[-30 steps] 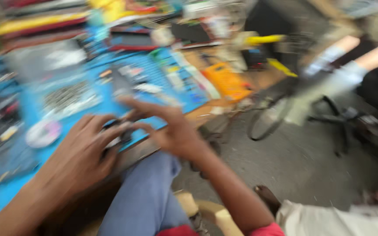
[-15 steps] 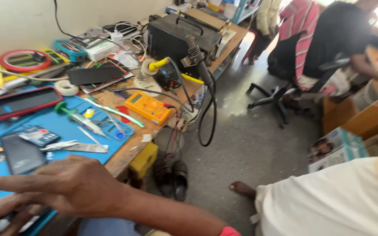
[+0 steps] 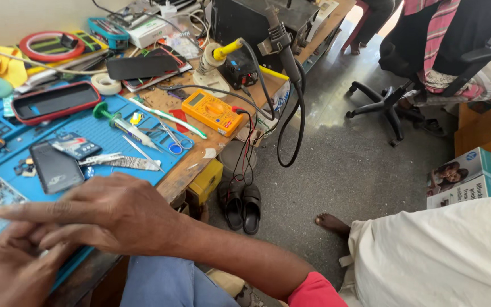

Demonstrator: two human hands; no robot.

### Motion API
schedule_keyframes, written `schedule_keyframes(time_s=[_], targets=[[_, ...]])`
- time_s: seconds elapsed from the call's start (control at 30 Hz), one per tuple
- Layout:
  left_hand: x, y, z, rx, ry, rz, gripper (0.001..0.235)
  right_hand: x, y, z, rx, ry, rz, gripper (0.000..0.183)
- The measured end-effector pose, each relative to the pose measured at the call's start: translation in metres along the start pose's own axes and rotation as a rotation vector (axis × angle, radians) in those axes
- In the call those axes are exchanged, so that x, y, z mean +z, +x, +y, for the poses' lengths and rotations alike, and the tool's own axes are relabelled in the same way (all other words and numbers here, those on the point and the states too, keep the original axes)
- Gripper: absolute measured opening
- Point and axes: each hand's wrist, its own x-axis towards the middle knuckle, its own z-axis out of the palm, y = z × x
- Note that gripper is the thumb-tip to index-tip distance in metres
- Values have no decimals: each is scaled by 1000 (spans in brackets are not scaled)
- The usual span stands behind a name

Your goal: The person disassembles a mobile phone using a screwdriver and a metal pry tool, removes the battery and internal components, and then reassembles the phone by placing the keypad and casing back together.

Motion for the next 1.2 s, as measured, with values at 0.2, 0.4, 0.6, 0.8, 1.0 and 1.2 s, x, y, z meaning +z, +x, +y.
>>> schedule_keyframes(time_s=[0.2,0.4,0.6,0.8,1.0,1.2], targets=[[-2,9,-31,71,212,111,46,-3,0,0,-37,157,21,55],[12,13,-23,100,-25,69,52,-18,7,-8,28,118,-81,48],[20,-5,56,34,133,-20,57,-19,15,-7,34,217,-128,48],[28,-13,84,184,-143,-69,37,-19,31,-19,50,263,-149,61],[18,-6,73,157,-194,-186,42,-14,27,-18,4,48,-30,53],[21,-8,87,182,-46,-166,48,-17,26,-17,11,23,-42,53]])
